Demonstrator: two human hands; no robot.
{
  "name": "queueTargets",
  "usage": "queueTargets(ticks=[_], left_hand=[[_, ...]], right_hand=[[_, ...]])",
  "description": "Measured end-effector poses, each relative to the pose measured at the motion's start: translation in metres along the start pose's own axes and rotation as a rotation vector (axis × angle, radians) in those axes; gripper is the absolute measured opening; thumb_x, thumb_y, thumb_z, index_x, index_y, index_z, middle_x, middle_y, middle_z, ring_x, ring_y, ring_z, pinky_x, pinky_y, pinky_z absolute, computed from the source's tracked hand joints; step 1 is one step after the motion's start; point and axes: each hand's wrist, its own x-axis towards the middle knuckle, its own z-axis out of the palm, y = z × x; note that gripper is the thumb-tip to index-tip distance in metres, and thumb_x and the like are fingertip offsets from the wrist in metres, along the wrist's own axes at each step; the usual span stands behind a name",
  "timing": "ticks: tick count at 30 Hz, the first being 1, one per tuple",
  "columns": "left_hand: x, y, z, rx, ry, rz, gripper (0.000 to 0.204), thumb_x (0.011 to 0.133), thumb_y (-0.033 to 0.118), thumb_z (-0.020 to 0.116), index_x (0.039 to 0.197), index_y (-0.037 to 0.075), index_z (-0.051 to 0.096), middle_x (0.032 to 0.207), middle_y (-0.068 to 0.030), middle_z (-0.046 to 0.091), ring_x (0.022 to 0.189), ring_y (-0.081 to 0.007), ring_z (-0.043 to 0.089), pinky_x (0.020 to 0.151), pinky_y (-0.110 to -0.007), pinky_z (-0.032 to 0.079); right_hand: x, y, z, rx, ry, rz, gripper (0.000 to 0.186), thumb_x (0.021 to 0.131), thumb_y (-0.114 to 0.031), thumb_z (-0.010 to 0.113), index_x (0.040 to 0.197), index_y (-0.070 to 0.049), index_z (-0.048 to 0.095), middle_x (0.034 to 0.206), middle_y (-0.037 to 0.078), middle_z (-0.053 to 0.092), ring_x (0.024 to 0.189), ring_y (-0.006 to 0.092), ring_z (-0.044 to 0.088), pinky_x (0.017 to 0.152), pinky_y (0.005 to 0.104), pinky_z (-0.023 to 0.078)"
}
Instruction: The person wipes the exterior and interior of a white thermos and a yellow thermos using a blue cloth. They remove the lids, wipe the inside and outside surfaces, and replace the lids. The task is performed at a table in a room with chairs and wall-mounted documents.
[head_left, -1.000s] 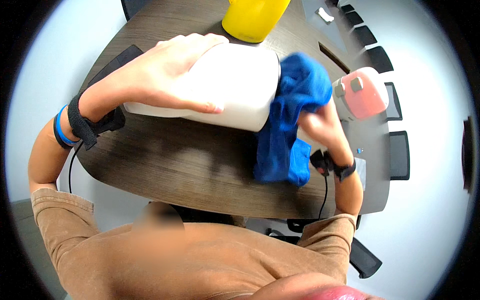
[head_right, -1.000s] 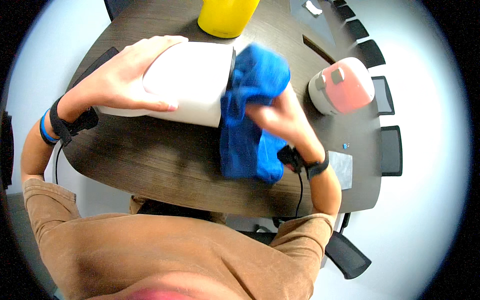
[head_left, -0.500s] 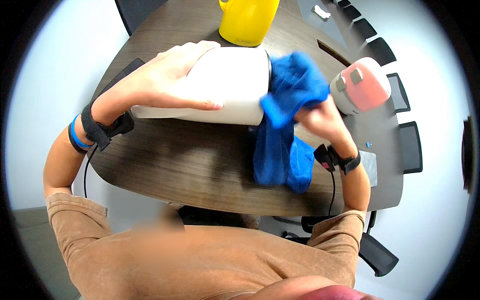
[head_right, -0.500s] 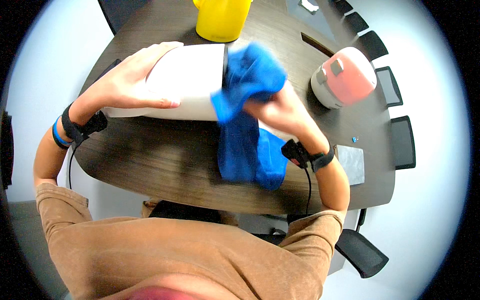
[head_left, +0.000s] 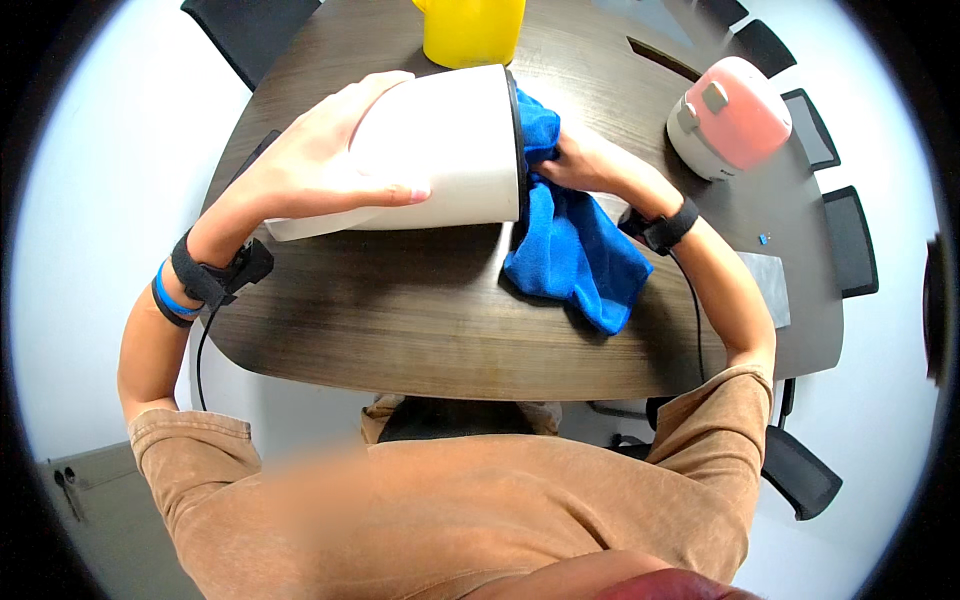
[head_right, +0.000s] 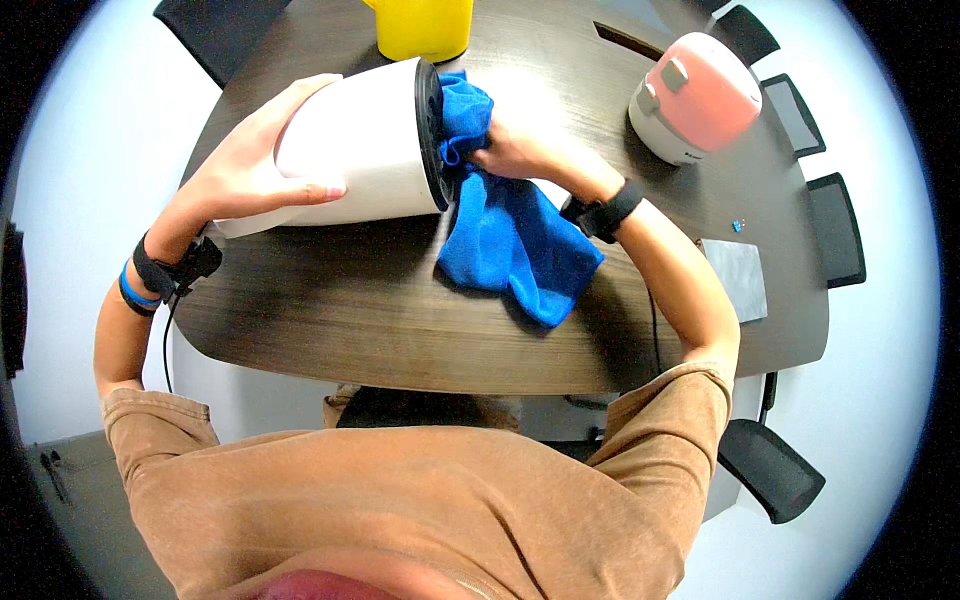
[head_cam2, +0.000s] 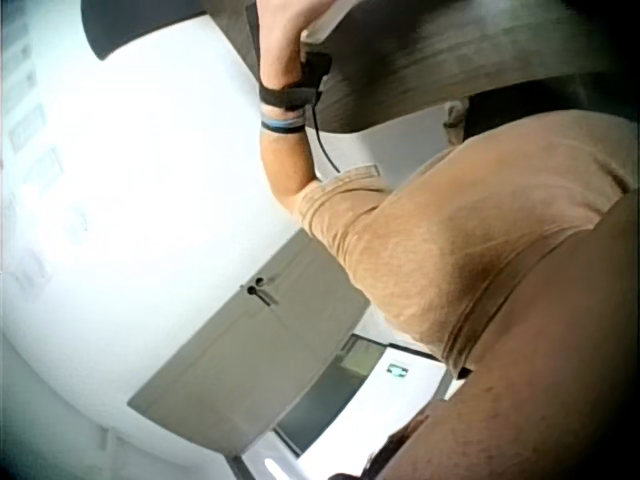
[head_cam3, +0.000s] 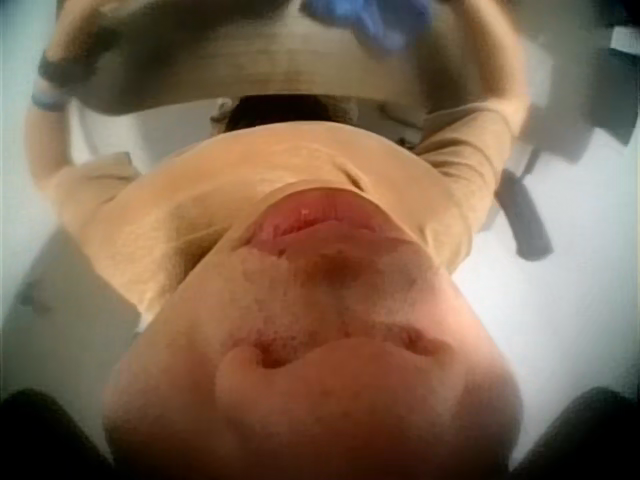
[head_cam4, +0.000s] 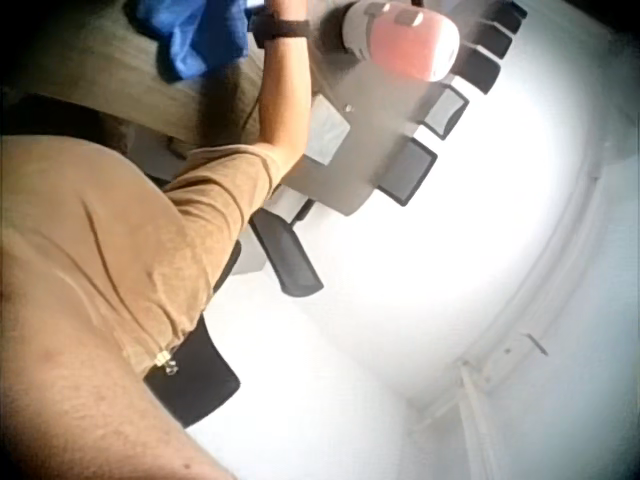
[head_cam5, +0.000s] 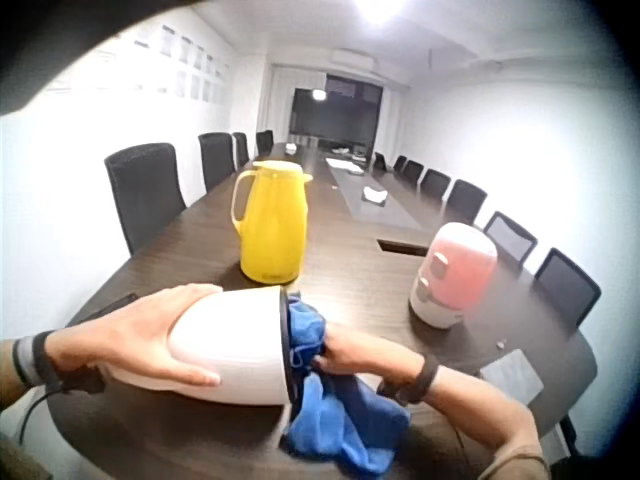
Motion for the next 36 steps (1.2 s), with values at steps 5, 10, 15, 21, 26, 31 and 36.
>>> queueTargets(ticks=[5,10,15,21,26,31,36], left_hand=[[-0.002,-0.002,0.005,0.025,0.054,0.032,0.111,0.076,0.067,0.086,0.156,0.002,0.045,0.145,-0.0255,0.057,0.138,-0.0404,0.056,0.115,-0.049,0.048],[0.004,-0.003,0.001,-0.056,0.014,-0.111,0.107,0.079,0.055,0.088,0.158,-0.001,0.042,0.152,-0.023,0.054,0.142,-0.0355,0.054,0.119,-0.044,0.043],[0.006,-0.004,0.007,-0.026,0.057,-0.108,0.114,0.076,0.071,0.083,0.157,0.001,0.043,0.144,-0.0271,0.057,0.137,-0.0417,0.057,0.115,-0.051,0.048],[0.005,0.006,0.0,0.022,-0.036,0.024,0.108,0.079,0.056,0.087,0.158,-0.002,0.041,0.149,-0.026,0.054,0.142,-0.0391,0.052,0.12,-0.046,0.041],[-0.007,0.004,0.0,0.125,0.063,0.138,0.112,0.078,0.068,0.083,0.154,-0.005,0.046,0.148,-0.0294,0.055,0.14,-0.0439,0.052,0.12,-0.053,0.04],[-0.009,0.008,0.004,0.187,0.095,0.11,0.111,0.081,0.069,0.079,0.156,-0.002,0.042,0.154,-0.0264,0.051,0.146,-0.0444,0.047,0.125,-0.067,0.024],[-0.008,-0.002,0.004,0.225,0.14,0.062,0.101,0.082,0.071,0.078,0.152,0.007,0.042,0.144,-0.0232,0.056,0.141,-0.0447,0.054,0.125,-0.076,0.011]], right_hand=[[-0.02,-0.055,-0.039,-0.008,-0.277,0.043,0.044,0.081,-0.008,0.082,0.121,0.004,0.07,0.125,0.028,0.067,0.114,0.0468,0.067,0.098,0.0483,0.058],[-0.045,-0.074,-0.046,0.104,-0.37,-0.259,0.056,0.078,-0.015,0.087,0.128,-0.001,0.067,0.124,0.027,0.067,0.109,0.0468,0.067,0.097,0.0483,0.058],[-0.054,-0.099,-0.08,0.116,-0.062,-0.278,0.049,0.078,-0.025,0.086,0.122,-0.01,0.072,0.113,0.02,0.07,0.103,0.0409,0.07,0.087,0.0472,0.059],[-0.019,-0.082,-0.087,0.108,0.371,-0.233,0.043,0.083,-0.018,0.083,0.124,-0.013,0.072,0.112,0.02,0.071,0.103,0.04,0.071,0.09,0.0471,0.058],[0.013,-0.001,-0.047,-0.23,0.014,-0.064,0.045,0.084,-0.019,0.084,0.127,-0.013,0.072,0.128,0.023,0.066,0.118,0.0425,0.064,0.101,0.0458,0.057],[0.0,-0.012,-0.077,-0.447,-0.54,0.367,0.059,0.086,-0.056,0.08,0.107,0.0,0.076,0.113,0.026,0.074,0.101,0.0417,0.074,0.088,0.0489,0.061],[-0.014,-0.034,-0.114,-0.845,-0.691,0.515,0.063,0.072,-0.062,0.09,0.11,-0.012,0.083,0.106,0.014,0.082,0.097,0.0371,0.08,0.084,0.0541,0.064]])
